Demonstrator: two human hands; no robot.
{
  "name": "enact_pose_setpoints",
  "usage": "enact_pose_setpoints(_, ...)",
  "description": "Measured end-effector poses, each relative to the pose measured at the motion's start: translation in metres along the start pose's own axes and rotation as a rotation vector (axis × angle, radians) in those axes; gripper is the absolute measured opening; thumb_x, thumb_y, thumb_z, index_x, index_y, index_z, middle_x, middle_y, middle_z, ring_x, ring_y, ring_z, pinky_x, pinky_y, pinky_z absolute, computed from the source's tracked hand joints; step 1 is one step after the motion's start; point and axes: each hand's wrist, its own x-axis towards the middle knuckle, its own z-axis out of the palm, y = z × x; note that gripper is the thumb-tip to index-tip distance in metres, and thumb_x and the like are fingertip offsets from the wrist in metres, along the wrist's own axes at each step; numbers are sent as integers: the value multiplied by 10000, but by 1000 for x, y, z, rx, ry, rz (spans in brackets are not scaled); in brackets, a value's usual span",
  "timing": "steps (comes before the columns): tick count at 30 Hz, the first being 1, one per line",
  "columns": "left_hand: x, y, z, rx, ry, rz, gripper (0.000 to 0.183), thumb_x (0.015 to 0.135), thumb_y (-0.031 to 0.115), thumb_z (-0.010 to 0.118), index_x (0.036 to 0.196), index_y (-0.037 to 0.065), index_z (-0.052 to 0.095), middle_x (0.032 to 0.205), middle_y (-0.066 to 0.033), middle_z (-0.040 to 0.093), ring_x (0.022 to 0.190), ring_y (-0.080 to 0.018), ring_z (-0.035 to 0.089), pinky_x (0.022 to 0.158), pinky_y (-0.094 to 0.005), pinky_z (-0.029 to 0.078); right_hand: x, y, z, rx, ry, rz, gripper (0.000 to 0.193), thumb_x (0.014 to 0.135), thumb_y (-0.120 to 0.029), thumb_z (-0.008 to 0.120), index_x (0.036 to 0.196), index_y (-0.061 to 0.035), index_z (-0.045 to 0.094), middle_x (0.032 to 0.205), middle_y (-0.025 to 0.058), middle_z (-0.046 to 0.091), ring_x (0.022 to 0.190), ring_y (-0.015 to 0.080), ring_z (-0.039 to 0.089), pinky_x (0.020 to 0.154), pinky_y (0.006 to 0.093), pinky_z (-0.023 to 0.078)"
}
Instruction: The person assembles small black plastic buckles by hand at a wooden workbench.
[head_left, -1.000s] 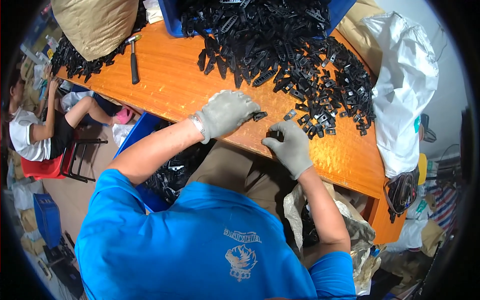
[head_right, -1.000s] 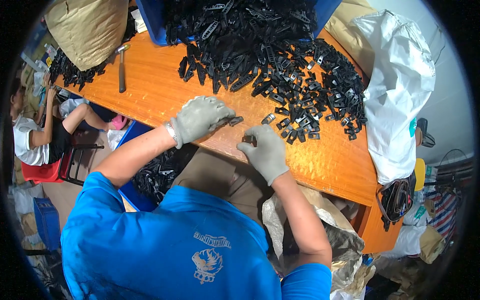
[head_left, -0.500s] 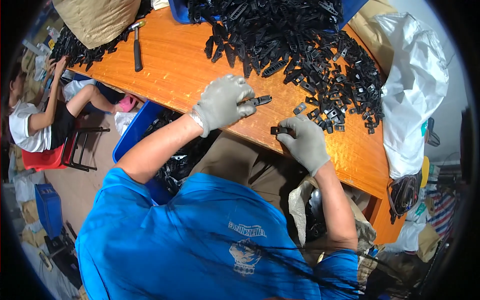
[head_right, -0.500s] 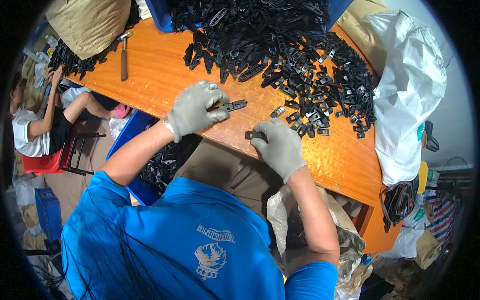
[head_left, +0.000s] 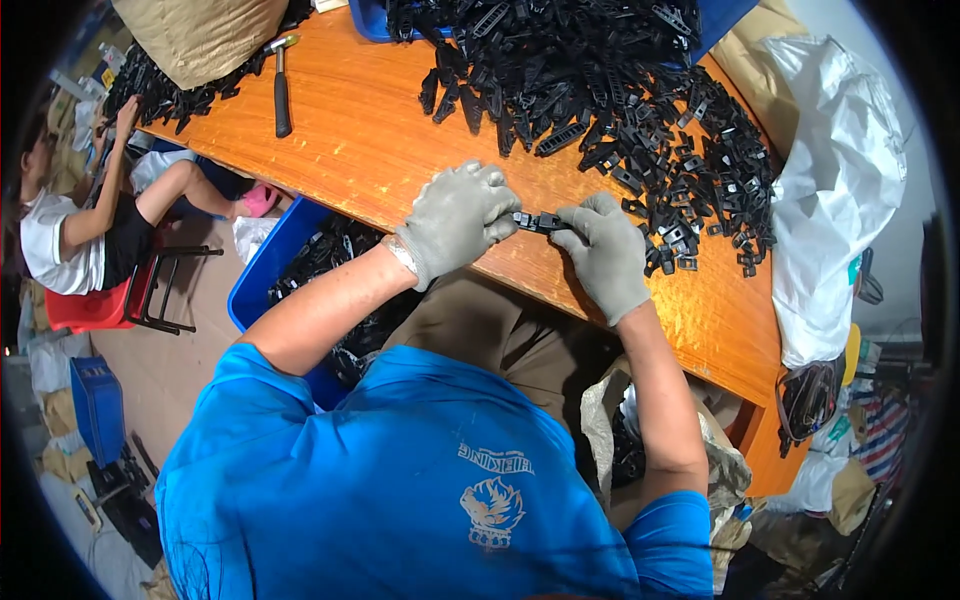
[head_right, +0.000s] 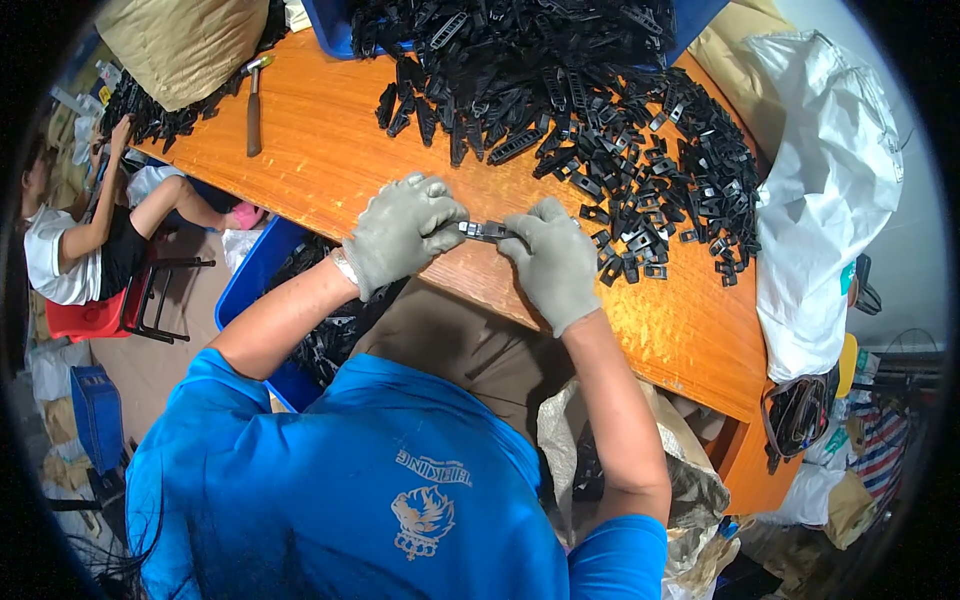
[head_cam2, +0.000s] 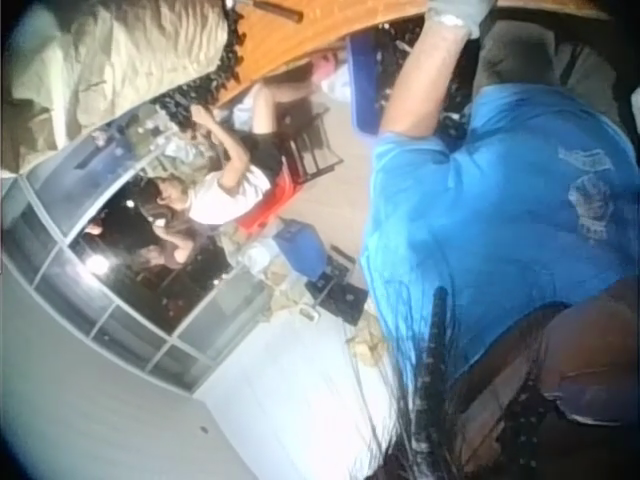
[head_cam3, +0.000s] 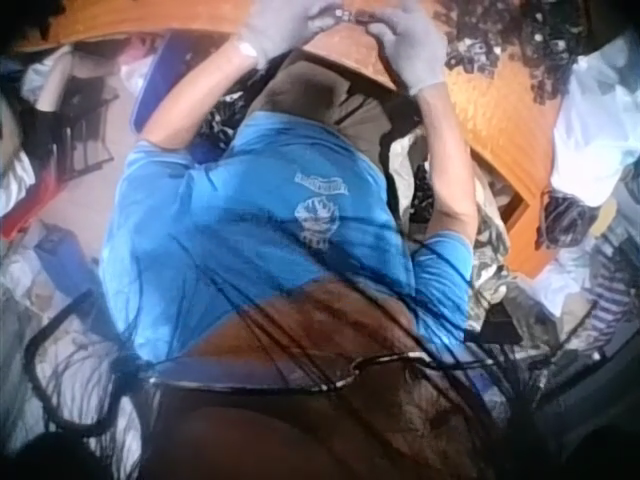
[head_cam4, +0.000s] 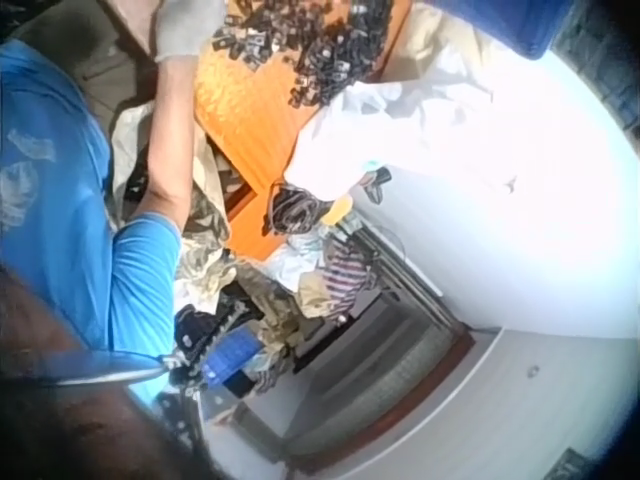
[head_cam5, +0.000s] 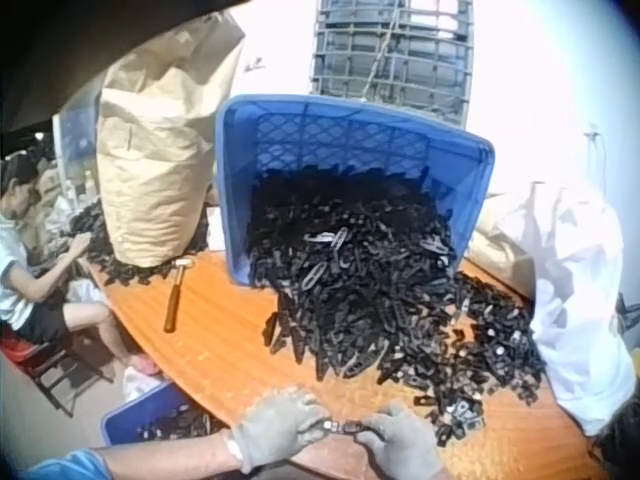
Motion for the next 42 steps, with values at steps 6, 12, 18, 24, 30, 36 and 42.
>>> enact_pose_setpoints(6,3,-4,8,-8,-9,24,116,920,237,795,994,148,781,989,-63,664,1000,-325,636,823,-471,544,3,13,4,-22,-37,-138,154,891,-255,842,1013,-162,828,977,87,691,895,315,718,757,469,569)
enact_pose_setpoints(12,-14,-17,-20,11,-45,62,157,911,205,809,1021,100,768,1005,-99,688,1009,-348,670,857,-492,551,21,-16,23,-16,-105,-276,174,895,-256,839,1040,-162,824,965,81,692,938,316,719,795,452,580)
enact_pose_setpoints(18,-64,-76,-126,62,-429,-101,314,938,94,755,1252,78,749,1188,-141,745,1177,-384,687,1049,-457,548,-13,0,-11,42,6,-168,146,954,-219,763,1085,-178,812,1047,87,706,996,326,712,838,455,590)
enact_pose_setpoints(24,7,-41,-70,138,-77,-137,383,997,128,690,1381,128,689,1263,-141,734,1213,-381,687,1046,-476,558,-13,41,-30,-449,3,-193,264,963,-88,671,1155,-221,795,1175,53,673,1082,309,684,881,423,596)
enact_pose_setpoints(30,67,-37,-24,370,-118,-71,294,964,112,677,1233,162,786,1123,-114,725,1089,-338,722,959,-499,590,6,30,-37,-496,-189,-179,232,959,-91,681,1161,-163,769,1154,95,667,1021,323,725,853,452,611)
enact_pose_setpoints(36,56,-30,-19,410,38,63,87,951,188,756,1010,125,765,1116,-74,714,1120,-298,693,913,-455,572,-4,1,-3,401,94,105,205,836,-52,796,1034,-27,748,979,159,754,847,320,745,772,400,607)
enact_pose_setpoints(42,19,-21,-5,300,118,96,164,932,268,791,961,121,723,1095,-44,709,1089,-285,685,881,-450,555,-20,3,9,12,70,8,205,890,-220,820,1060,-108,790,1019,132,754,944,328,756,825,449,598)
